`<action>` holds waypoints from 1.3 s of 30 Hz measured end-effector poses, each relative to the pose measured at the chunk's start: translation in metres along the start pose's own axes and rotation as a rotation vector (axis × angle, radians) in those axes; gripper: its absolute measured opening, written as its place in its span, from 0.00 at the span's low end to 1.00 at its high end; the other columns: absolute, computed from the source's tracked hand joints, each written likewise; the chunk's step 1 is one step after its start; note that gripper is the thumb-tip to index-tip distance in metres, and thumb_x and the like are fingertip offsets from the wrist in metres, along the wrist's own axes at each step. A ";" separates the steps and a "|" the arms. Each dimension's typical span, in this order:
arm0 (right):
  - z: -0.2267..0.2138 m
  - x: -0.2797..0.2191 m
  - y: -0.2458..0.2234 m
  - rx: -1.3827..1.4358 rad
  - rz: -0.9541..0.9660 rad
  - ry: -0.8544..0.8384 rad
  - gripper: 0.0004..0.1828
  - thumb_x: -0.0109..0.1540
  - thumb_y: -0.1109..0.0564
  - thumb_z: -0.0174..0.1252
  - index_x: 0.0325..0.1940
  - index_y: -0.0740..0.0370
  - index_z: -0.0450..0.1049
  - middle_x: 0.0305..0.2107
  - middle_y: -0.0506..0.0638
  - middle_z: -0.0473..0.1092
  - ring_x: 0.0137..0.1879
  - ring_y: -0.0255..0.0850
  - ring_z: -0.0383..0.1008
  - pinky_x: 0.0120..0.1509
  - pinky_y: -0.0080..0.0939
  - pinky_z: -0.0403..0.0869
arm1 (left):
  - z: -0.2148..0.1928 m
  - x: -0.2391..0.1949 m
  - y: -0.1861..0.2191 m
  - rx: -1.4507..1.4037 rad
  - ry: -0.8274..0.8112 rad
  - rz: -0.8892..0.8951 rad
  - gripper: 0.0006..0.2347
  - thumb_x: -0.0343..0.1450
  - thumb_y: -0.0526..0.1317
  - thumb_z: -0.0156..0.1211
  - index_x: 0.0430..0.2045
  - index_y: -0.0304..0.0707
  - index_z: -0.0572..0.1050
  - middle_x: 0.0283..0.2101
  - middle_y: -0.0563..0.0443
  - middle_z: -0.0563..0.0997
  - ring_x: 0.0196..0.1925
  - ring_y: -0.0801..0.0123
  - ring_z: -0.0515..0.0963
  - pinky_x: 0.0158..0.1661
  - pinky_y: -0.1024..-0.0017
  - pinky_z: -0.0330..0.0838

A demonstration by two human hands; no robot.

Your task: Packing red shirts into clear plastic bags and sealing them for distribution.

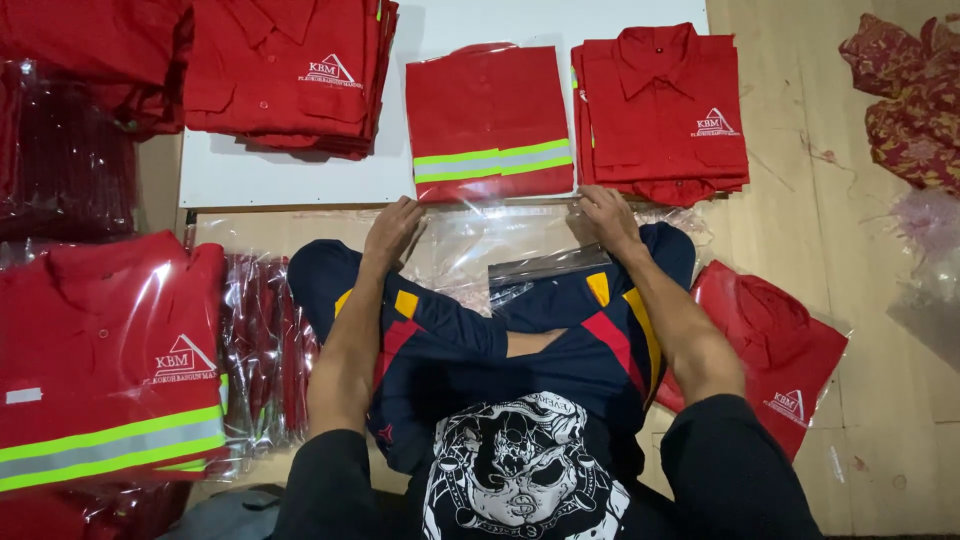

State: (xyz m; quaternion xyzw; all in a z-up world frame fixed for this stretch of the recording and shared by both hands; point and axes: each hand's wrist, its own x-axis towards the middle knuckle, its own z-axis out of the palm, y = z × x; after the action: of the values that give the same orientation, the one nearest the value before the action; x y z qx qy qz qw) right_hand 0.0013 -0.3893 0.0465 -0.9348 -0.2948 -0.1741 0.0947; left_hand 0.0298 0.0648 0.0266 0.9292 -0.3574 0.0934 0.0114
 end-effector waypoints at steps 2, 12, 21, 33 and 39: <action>0.001 -0.001 0.005 0.081 -0.035 -0.034 0.04 0.65 0.63 0.56 0.41 0.62 0.68 0.51 0.53 0.71 0.59 0.49 0.74 0.55 0.46 0.70 | -0.010 0.000 -0.003 -0.118 0.107 0.031 0.04 0.74 0.39 0.59 0.36 0.40 0.77 0.38 0.48 0.77 0.46 0.59 0.75 0.41 0.68 0.71; -0.023 0.007 -0.002 0.065 -0.001 -0.188 0.01 0.71 0.60 0.49 0.46 0.57 0.66 0.51 0.50 0.72 0.61 0.44 0.72 0.57 0.45 0.69 | 0.003 -0.002 -0.004 -0.008 0.104 -0.038 0.01 0.74 0.38 0.58 0.35 0.44 0.75 0.38 0.53 0.80 0.49 0.64 0.75 0.44 0.68 0.70; 0.014 -0.007 0.014 -0.066 -0.078 -0.183 0.02 0.70 0.56 0.51 0.45 0.55 0.67 0.44 0.48 0.72 0.58 0.42 0.72 0.59 0.43 0.69 | -0.017 -0.004 0.002 -0.094 0.087 -0.093 0.05 0.72 0.27 0.57 0.34 0.36 0.78 0.39 0.47 0.81 0.49 0.58 0.79 0.48 0.66 0.73; 0.031 -0.006 0.000 0.090 -0.016 -0.080 0.17 0.66 0.57 0.58 0.58 0.59 0.68 0.43 0.54 0.72 0.57 0.48 0.74 0.61 0.46 0.71 | 0.005 -0.008 -0.009 -0.271 0.249 -0.232 0.06 0.68 0.31 0.69 0.34 0.46 0.82 0.38 0.54 0.84 0.45 0.63 0.84 0.48 0.66 0.75; 0.020 -0.007 0.002 0.067 -0.029 -0.068 0.07 0.66 0.55 0.58 0.48 0.56 0.71 0.50 0.46 0.72 0.59 0.42 0.71 0.61 0.44 0.68 | -0.024 -0.004 -0.003 -0.314 0.233 -0.293 0.04 0.67 0.30 0.69 0.26 0.42 0.82 0.31 0.53 0.85 0.37 0.61 0.85 0.44 0.66 0.77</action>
State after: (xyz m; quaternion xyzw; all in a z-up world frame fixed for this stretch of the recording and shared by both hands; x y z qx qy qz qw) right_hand 0.0030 -0.3891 0.0248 -0.9320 -0.3171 -0.1338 0.1135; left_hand 0.0249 0.0721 0.0500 0.9409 -0.2254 0.1403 0.2103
